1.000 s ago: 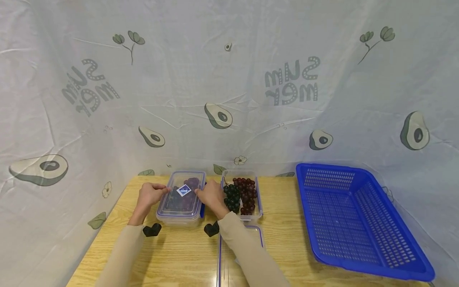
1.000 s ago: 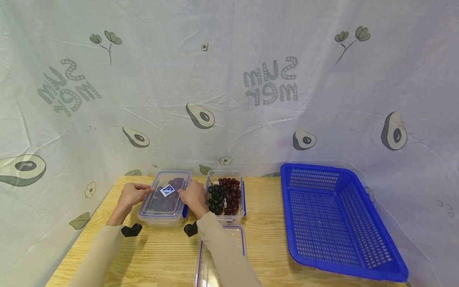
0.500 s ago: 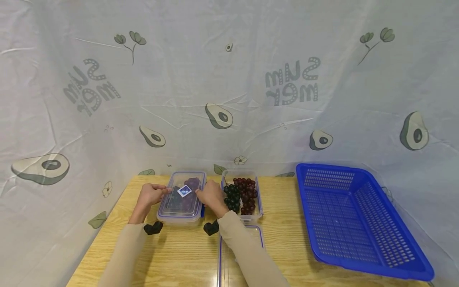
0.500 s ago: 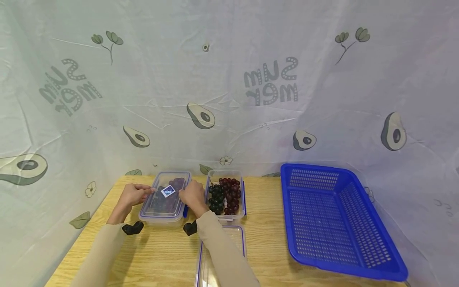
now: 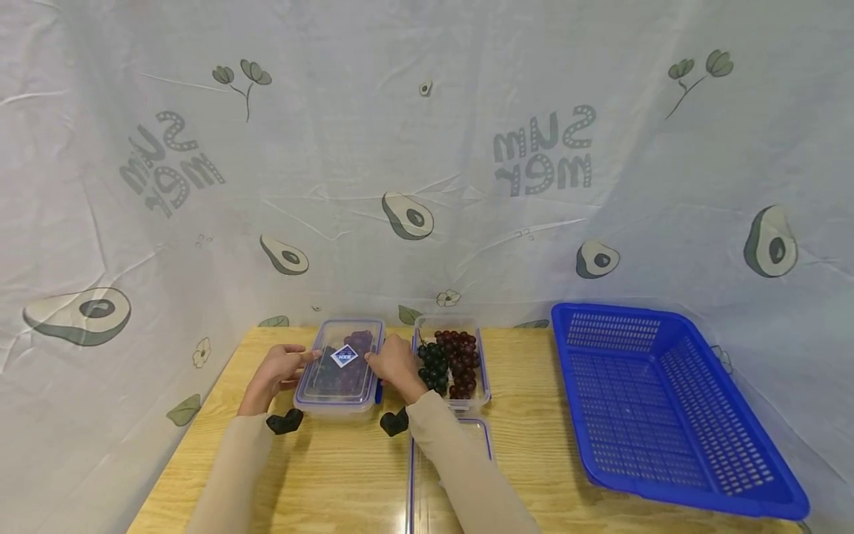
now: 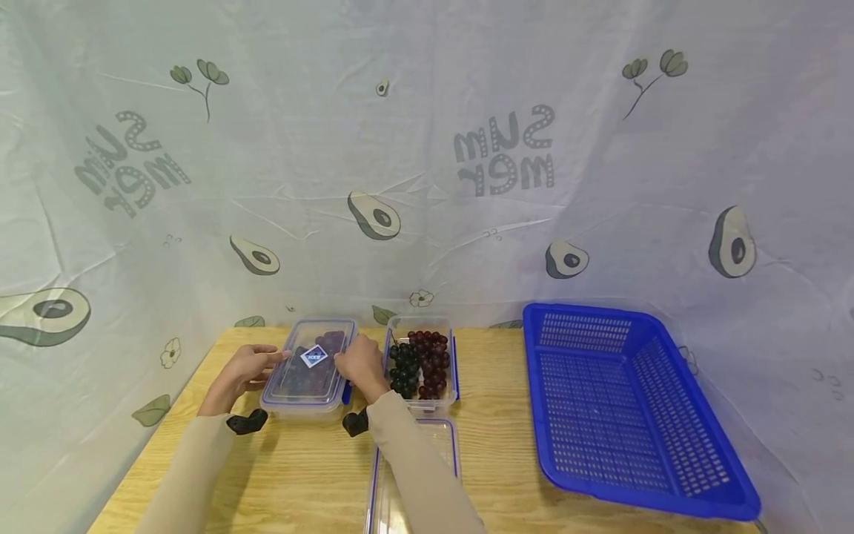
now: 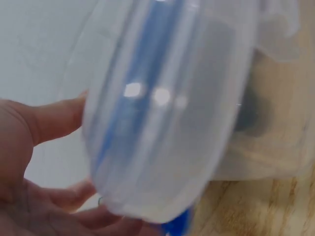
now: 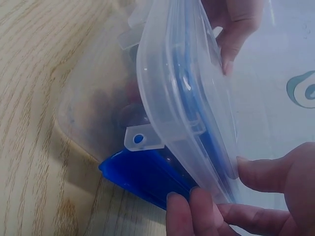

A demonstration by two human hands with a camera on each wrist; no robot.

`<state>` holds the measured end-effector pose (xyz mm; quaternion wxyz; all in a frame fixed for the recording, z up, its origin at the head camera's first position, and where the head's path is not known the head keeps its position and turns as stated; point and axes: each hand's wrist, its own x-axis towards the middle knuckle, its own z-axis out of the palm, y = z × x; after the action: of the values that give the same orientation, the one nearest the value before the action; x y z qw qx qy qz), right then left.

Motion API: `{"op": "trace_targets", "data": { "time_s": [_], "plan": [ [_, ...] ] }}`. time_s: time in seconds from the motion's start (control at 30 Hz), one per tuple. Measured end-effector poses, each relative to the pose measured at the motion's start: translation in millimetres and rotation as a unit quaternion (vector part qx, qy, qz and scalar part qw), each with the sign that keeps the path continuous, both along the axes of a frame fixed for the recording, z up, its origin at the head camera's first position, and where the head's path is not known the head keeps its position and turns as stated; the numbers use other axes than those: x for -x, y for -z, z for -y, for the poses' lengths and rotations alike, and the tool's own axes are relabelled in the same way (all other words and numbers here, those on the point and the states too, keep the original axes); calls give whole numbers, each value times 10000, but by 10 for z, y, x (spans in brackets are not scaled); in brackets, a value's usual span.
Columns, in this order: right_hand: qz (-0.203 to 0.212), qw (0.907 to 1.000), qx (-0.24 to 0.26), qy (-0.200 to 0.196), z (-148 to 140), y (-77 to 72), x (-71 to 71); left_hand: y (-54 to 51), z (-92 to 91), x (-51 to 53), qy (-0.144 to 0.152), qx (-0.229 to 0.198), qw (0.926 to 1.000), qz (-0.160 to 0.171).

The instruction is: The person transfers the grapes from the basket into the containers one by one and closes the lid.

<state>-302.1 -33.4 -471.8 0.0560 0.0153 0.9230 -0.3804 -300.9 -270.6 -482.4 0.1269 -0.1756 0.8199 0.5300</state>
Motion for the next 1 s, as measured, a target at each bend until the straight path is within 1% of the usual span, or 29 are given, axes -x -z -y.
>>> {"op": "trace_targets", "data": {
  "time_s": [0.07,0.13,0.23,0.3,0.37,0.47,0.6,0.77,0.8,0.87,1.0],
  "plan": [
    [40,10000,8,-50,-5,3,3,-2,-36,-18,-123,193,9996,-157],
    [67,10000,23,-49,-15,0,7,-4,-91,-38,-184,468,9978,-435],
    [70,10000,1,-7,-33,-11,14,-3,-172,-55,-269,836,9921,-892],
    [66,10000,21,14,-41,-15,17,-10,-207,-68,-293,1025,9885,-1074],
    [75,10000,56,-30,-42,-12,18,-16,-213,-77,-327,1120,9871,-1098],
    [94,9999,115,-74,-34,-4,20,-39,-200,-87,-292,1231,9860,-1086],
    [55,9999,158,-41,-16,3,23,-79,-196,-86,-275,1426,9835,-1079],
    [114,9995,289,12,-10,9,21,-93,-216,-88,-423,1690,9795,-1008],
    [95,9996,270,10,-10,11,21,-92,-214,-88,-435,1671,9798,-1010],
    [30,9998,211,13,-11,14,23,-78,-202,-88,-420,1488,9832,-972],
    [-214,9997,73,-25,-16,30,25,-28,-162,-74,-302,847,9934,-713]
  ]
}}
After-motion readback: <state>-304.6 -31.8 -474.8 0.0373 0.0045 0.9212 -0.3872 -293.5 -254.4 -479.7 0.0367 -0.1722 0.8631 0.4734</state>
